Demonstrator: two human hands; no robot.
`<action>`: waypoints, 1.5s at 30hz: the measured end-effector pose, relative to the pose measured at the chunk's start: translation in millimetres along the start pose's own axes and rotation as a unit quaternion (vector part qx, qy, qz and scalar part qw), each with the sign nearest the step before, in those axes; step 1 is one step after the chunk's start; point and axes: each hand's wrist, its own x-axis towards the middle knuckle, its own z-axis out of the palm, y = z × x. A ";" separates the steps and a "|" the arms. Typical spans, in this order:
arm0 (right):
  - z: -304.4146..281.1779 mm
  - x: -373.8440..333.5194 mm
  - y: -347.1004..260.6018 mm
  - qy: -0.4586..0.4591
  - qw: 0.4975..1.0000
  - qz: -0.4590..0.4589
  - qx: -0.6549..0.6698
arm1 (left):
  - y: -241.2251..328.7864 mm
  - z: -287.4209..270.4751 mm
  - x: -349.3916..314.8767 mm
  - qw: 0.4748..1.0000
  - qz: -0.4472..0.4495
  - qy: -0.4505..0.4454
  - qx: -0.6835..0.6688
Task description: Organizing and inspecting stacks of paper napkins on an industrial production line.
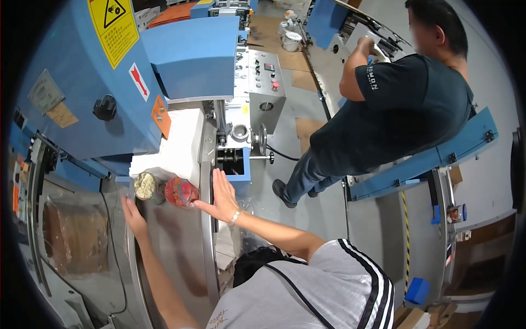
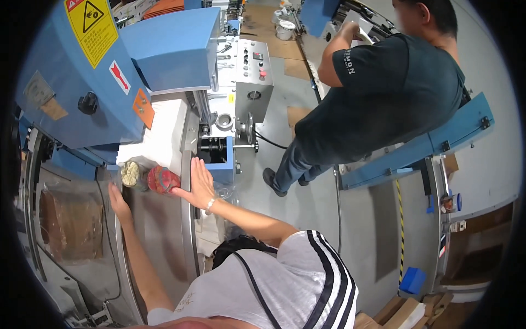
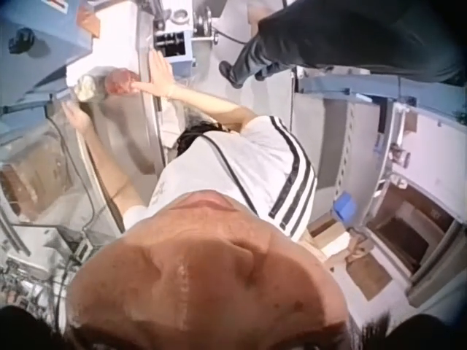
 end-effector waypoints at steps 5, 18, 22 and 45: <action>-3.3 -55.4 -21.3 0.041 0.985 -0.165 -0.019 | 6.7 -34.5 -94.5 0.998 -0.024 -0.005 -0.057; 79.7 -221.4 -77.5 -0.214 0.884 -0.412 0.053 | -48.7 -178.4 -347.7 0.982 -0.121 0.138 0.053; 85.8 -248.7 -91.2 -0.215 0.892 -0.398 -0.004 | -59.6 -222.0 -403.8 0.979 -0.119 0.135 0.100; 96.2 -298.4 -113.5 -0.143 0.905 -0.399 0.009 | -58.0 -278.6 -471.1 0.961 -0.134 0.231 -0.077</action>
